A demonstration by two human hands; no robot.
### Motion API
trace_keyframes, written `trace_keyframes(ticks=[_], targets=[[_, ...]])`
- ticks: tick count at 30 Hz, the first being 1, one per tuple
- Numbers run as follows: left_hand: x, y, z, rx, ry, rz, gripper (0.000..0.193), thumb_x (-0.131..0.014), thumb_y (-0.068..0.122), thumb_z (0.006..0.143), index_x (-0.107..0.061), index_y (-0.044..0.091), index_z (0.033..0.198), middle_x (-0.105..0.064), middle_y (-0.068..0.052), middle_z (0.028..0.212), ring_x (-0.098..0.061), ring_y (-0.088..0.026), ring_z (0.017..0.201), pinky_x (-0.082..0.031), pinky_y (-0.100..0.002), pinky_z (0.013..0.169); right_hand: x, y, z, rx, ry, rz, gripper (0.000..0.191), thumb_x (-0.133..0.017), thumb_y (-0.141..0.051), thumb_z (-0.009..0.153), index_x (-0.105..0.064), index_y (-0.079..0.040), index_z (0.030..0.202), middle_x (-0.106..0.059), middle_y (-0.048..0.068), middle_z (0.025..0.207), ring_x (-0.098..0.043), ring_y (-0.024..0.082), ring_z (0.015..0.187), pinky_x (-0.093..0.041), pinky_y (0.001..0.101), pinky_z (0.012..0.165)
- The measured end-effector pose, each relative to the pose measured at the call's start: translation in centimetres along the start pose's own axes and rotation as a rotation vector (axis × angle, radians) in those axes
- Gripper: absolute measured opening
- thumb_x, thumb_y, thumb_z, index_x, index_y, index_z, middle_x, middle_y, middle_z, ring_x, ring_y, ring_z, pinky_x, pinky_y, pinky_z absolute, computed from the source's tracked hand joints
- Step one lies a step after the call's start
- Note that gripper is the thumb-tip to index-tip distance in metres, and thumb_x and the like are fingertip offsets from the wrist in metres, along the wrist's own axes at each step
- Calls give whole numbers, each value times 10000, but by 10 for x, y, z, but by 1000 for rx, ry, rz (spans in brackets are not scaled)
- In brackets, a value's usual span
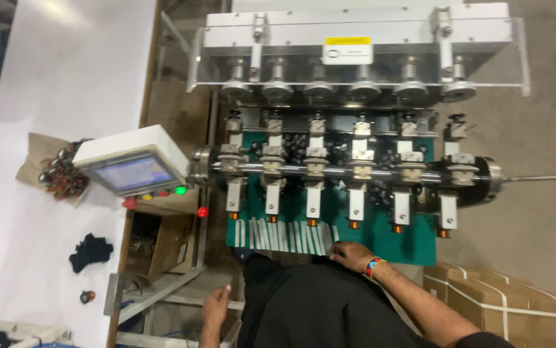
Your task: The person sits at a small multi-station bench machine, places small black components onto its stations, and pulls the red-handled lever to cycle the machine. They use scissors to trim parts, remove finished pieces from the machine, and wipe components with a black cloth.
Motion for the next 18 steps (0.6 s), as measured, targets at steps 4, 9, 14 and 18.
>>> trace_keyframes(ticks=[4,9,14,18], targets=[[78,-31,13,-234,434,-177,416,-627,439,963,-754,77,1125,-764,-161,1001,-719,-353,915,-558,-439,800,-23,-67,47,86,-151,-94,385,-590,-470,979,-668,-158,1191,-709,82,1148,-670,297,1107,-530,420,952],[187,-108,25,-235,799,-262,237,-681,261,981,-727,52,1085,-718,-159,1001,-693,-329,867,-555,-405,739,-73,-213,145,284,-129,-90,397,-606,-476,941,-679,-167,1179,-750,83,1100,-708,279,1069,-555,409,927],[270,-175,51,-199,1045,-399,226,-692,120,970,-665,39,1179,-687,-129,1172,-683,-280,962,-564,-381,780,-118,-401,237,855,104,-215,399,-680,-385,943,-648,-91,1212,-701,138,1178,-651,361,1095,-523,453,925],[299,-223,88,-147,1030,-315,346,-707,72,915,-637,59,1253,-641,-142,1287,-640,-318,1121,-544,-416,903,-156,-538,300,831,185,-341,514,-722,-392,914,-609,-82,1308,-643,122,1281,-586,336,1209,-476,477,959]])
Point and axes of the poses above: each hand's wrist, its own z-axis towards the middle knuckle, its own x-axis out of the back of the hand, y = z × x, the point moved 3 cm from there along z, towards the middle knuckle
